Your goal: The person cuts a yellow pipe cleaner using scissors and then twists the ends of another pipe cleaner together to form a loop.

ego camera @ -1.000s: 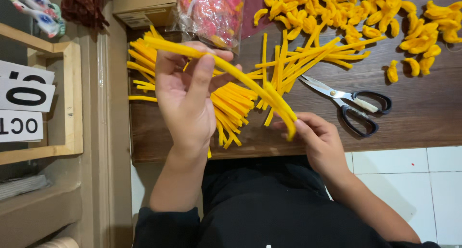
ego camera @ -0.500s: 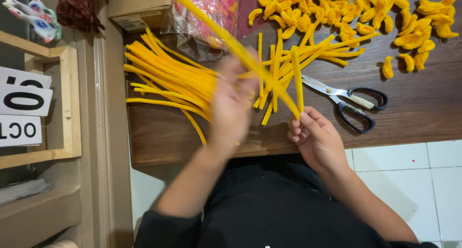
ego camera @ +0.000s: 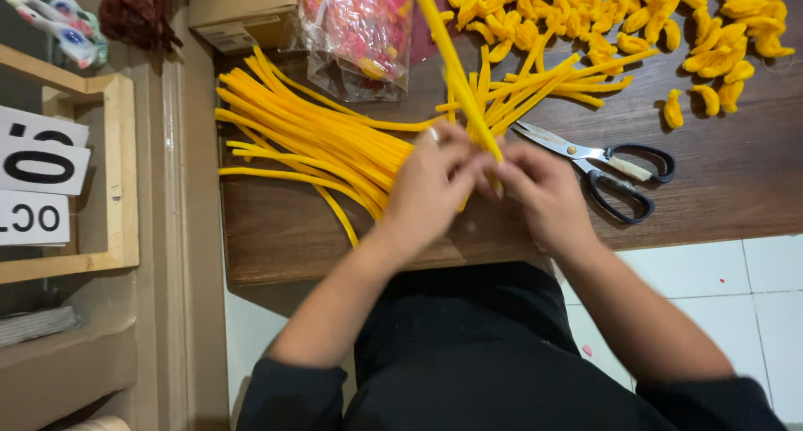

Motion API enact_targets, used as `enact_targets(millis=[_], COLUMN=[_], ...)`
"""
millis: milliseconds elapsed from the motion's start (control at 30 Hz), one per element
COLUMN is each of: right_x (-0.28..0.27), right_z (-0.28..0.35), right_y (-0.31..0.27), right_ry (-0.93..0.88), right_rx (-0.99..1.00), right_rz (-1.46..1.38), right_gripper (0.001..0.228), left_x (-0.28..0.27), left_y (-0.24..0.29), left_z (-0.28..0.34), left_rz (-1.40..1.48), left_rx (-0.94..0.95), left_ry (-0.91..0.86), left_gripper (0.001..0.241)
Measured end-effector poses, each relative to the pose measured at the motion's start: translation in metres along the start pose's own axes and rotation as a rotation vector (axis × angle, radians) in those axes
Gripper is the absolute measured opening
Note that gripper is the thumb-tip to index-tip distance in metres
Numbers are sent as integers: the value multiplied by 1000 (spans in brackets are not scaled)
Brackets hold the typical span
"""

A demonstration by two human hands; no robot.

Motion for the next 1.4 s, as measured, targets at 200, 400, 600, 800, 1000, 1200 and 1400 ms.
enact_targets(millis=[200,400,600,800,1000,1200,1400], right_x=[32,59,50,44,42,41,43], right_z=[-80,-99,-95,-99,-99,-101,-101], right_y=[-19,-7,31,41,34,52,49], right_ry=[21,-105,-79,-40,-58,-48,-43], right_rx=[-83,56,176,169,169,184,172], right_rz=[-183,-421,-480,-424,-465,-488,-520], right_gripper=[14,23,17,19,14,17,18], left_x=[-41,-59,-67,-59,-60,-50,-58], left_y=[-13,-83,-45,-41,-40,-57,-45], left_z=[-57,-82,-74,-71,-69,-74,-70], left_rz=[34,337,485,553,684,654,632], left_rx=[-36,-216,-247,-236,-392,-372,-373], left_ry=[127,183,13,-23,5,25,12], left_gripper=[26,27,19,13,22,25,21])
Point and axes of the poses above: each hand's wrist, its own z-axis away from the middle knuckle, its own x-axis out of the palm, y = z × x, the point moved 4 cm from there along -z, towards the middle knuckle, and after that the axes turned 12 degrees about -x, right-handed, at the moved point
